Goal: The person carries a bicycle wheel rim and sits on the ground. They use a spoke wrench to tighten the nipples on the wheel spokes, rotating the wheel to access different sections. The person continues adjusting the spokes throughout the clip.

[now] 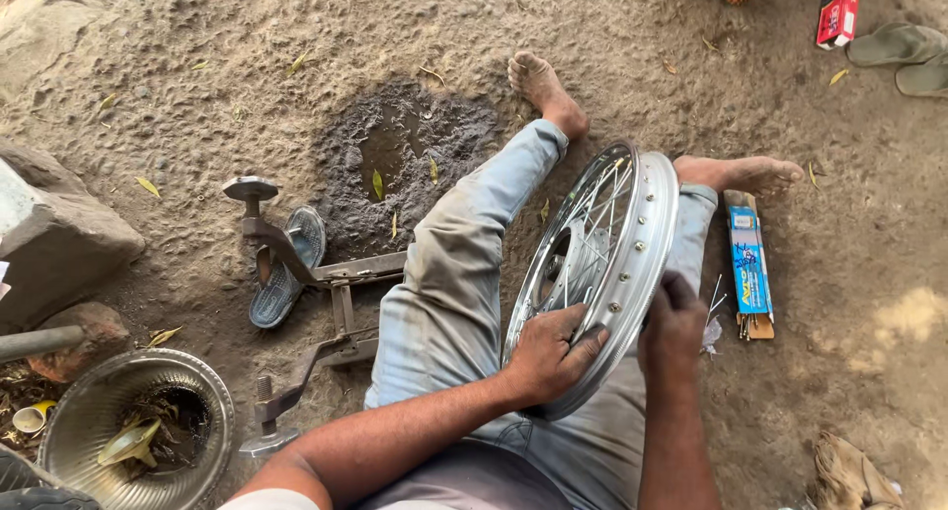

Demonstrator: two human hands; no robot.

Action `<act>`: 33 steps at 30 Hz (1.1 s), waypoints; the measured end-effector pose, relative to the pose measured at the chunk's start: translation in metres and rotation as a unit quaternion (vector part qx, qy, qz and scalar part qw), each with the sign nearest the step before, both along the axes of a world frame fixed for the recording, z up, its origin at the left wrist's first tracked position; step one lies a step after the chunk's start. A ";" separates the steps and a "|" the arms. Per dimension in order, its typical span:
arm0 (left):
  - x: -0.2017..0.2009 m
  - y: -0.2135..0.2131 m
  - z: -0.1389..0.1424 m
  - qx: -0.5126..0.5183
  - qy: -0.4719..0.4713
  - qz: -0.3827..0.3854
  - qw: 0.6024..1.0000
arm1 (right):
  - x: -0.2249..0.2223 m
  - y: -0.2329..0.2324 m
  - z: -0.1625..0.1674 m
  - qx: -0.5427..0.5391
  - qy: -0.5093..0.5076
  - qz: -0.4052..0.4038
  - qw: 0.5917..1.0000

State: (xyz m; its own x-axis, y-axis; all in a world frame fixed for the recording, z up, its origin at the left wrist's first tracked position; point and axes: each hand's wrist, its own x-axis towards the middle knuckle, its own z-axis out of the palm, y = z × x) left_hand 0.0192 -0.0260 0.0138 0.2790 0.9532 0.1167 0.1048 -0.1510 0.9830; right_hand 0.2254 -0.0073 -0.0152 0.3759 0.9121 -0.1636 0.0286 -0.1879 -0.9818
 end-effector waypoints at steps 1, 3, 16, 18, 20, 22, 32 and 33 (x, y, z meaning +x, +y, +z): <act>0.000 0.000 -0.001 0.002 -0.005 0.001 1.000 | -0.007 -0.004 0.001 -0.002 -0.045 -0.015 0.999; 0.002 0.001 -0.004 0.003 -0.005 0.002 1.000 | -0.017 -0.034 0.003 -0.011 -0.139 -0.045 0.989; 0.006 0.007 -0.007 -0.041 0.042 0.003 0.998 | -0.007 -0.058 -0.031 0.124 -0.217 0.013 0.968; 0.005 0.004 -0.006 -0.035 0.019 -0.001 0.999 | -0.008 -0.022 -0.016 0.156 -0.234 0.049 0.958; 0.004 0.003 -0.006 -0.028 -0.014 -0.001 1.000 | -0.017 0.001 -0.007 0.084 0.116 0.024 0.989; 0.003 0.003 -0.006 -0.008 -0.005 0.012 1.000 | -0.023 0.005 -0.002 0.088 0.073 0.046 0.992; 0.011 0.007 -0.013 -0.026 -0.033 -0.024 0.999 | -0.064 -0.142 -0.035 -0.034 0.011 -0.073 0.997; 0.014 0.008 -0.014 -0.050 -0.016 -0.027 0.998 | -0.065 -0.145 -0.041 -0.015 0.039 -0.072 0.997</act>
State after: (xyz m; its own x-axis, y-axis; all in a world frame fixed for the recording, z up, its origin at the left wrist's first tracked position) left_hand 0.0337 -0.0183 0.0003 0.3280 0.9442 0.0311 0.0679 -0.0564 0.9961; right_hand 0.1608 -0.1521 -0.0559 0.4874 0.8440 -0.2239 -0.0772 -0.2138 -0.9738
